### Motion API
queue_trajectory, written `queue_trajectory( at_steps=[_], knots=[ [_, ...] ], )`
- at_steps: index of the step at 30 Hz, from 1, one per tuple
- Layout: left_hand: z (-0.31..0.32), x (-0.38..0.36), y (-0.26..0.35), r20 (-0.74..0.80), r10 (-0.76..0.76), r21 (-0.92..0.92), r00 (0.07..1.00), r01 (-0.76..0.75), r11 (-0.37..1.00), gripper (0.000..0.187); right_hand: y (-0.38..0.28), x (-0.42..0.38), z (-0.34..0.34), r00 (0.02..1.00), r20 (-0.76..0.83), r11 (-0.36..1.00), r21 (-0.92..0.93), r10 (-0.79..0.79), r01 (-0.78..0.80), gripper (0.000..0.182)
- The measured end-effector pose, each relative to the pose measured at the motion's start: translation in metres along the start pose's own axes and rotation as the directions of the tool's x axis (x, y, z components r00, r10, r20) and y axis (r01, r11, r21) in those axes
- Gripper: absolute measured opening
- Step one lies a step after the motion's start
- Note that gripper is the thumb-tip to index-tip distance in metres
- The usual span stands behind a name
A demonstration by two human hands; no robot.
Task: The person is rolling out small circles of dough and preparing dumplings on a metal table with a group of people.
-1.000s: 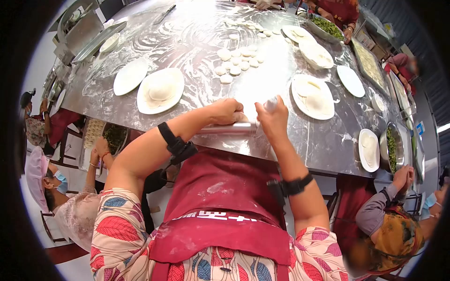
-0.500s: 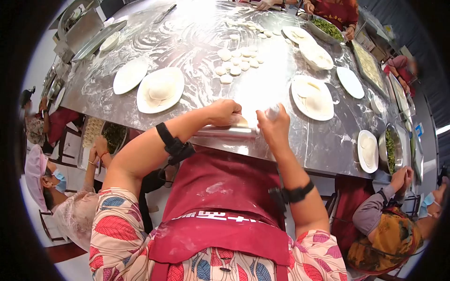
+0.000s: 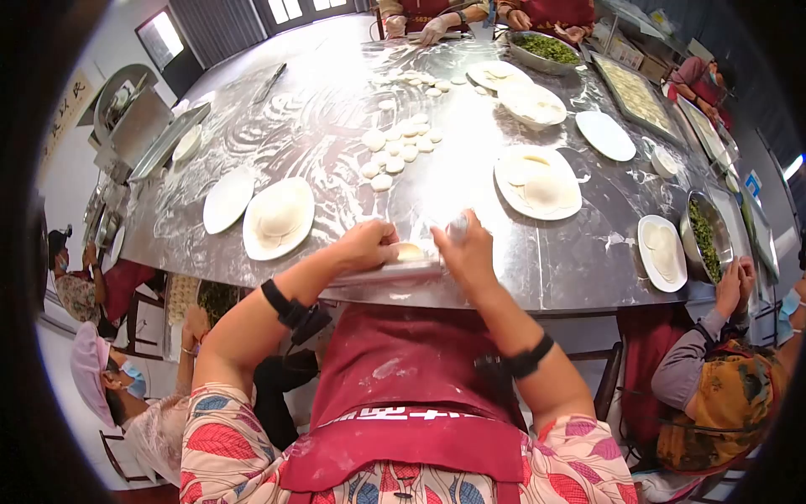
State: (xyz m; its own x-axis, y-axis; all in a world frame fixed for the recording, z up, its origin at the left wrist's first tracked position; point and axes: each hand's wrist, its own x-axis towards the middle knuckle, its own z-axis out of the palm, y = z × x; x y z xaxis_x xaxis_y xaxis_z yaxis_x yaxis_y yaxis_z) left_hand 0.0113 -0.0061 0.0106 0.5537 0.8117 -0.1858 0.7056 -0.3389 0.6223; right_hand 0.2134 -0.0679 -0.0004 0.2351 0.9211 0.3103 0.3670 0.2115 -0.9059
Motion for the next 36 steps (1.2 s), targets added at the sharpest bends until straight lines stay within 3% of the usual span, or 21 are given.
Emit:
queue_trajectory(
  at_steps=[2,5,6,9,11,13,15,16,18,19,21,23,26,29,30,33,36],
  knots=[
    [0.010,0.000,-0.002,-0.065,0.054,0.091,0.996,-0.048,0.995,0.015,-0.016,-0.027,-0.014,0.997,0.043,0.998,0.012,0.061,-0.062,0.027],
    [0.012,0.020,0.001,0.046,0.070,-0.250,0.996,-0.057,0.967,0.012,-0.011,-0.048,-0.021,0.990,0.124,0.991,0.105,0.073,-0.086,0.026],
    [0.011,0.030,0.010,0.067,0.100,-0.309,0.993,-0.075,0.948,0.012,-0.025,-0.050,-0.026,0.984,0.142,0.979,0.159,0.107,-0.129,0.025],
    [0.013,0.073,0.046,0.130,0.064,-0.411,0.989,-0.005,0.912,0.012,-0.012,-0.049,-0.026,0.990,0.141,0.987,0.156,0.009,-0.031,0.021],
    [0.009,0.104,0.083,0.149,0.042,-0.538,0.988,0.046,0.842,0.014,-0.012,-0.046,-0.028,0.987,0.162,0.991,0.136,-0.024,0.002,0.020],
    [0.007,0.145,0.103,0.150,0.112,-0.793,0.982,0.052,0.607,0.020,-0.015,-0.045,-0.030,0.984,0.168,0.989,0.146,-0.054,0.029,0.021],
    [0.002,0.173,0.116,0.059,0.126,-0.854,0.990,-0.015,0.520,0.027,-0.014,-0.045,-0.031,0.981,0.193,0.982,0.187,-0.017,-0.020,0.024],
    [-0.008,0.170,0.122,0.041,0.108,-0.823,0.993,-0.028,0.568,0.032,-0.014,-0.045,-0.031,0.981,0.196,0.983,0.182,-0.018,-0.018,0.025],
    [-0.007,0.187,0.086,-0.171,0.039,-0.316,0.984,-0.092,0.944,0.043,-0.009,-0.045,-0.029,0.978,0.209,0.981,0.190,-0.014,-0.027,0.026],
    [-0.009,0.189,0.065,-0.261,0.070,0.017,0.963,-0.068,0.998,0.047,-0.008,-0.045,-0.029,0.978,0.207,0.981,0.190,-0.013,-0.027,0.027],
    [-0.017,0.151,0.056,-0.302,-0.073,0.475,0.950,0.217,0.853,0.049,-0.008,-0.045,-0.029,0.979,0.204,0.982,0.188,-0.012,-0.027,0.027],
    [-0.020,0.114,0.042,-0.276,-0.188,0.538,0.943,0.314,0.783,0.048,-0.010,-0.043,-0.030,0.981,0.194,0.985,0.174,-0.019,-0.015,0.027],
    [-0.003,0.083,0.000,-0.255,-0.124,0.522,0.959,0.245,0.817,0.050,-0.013,-0.042,-0.029,0.985,0.171,0.984,0.180,-0.024,-0.008,0.027],
    [0.010,0.052,0.003,-0.089,-0.061,0.585,0.994,0.102,0.804,0.055,-0.010,-0.044,-0.026,0.988,0.155,0.988,0.152,-0.006,-0.018,0.025],
    [0.023,0.039,-0.003,-0.169,0.120,0.644,0.978,0.017,0.765,0.048,-0.009,-0.044,-0.025,0.987,0.158,0.985,0.166,0.014,-0.040,0.024],
    [0.007,0.013,0.027,0.023,0.105,0.457,0.994,-0.104,0.884,0.033,-0.009,-0.048,-0.022,0.984,0.154,0.982,0.152,0.091,-0.115,0.023],
    [0.009,0.019,0.013,-0.142,0.097,0.369,0.985,-0.038,0.929,0.023,-0.016,-0.049,-0.023,0.985,0.159,0.981,0.168,0.072,-0.099,0.022]
  ],
)
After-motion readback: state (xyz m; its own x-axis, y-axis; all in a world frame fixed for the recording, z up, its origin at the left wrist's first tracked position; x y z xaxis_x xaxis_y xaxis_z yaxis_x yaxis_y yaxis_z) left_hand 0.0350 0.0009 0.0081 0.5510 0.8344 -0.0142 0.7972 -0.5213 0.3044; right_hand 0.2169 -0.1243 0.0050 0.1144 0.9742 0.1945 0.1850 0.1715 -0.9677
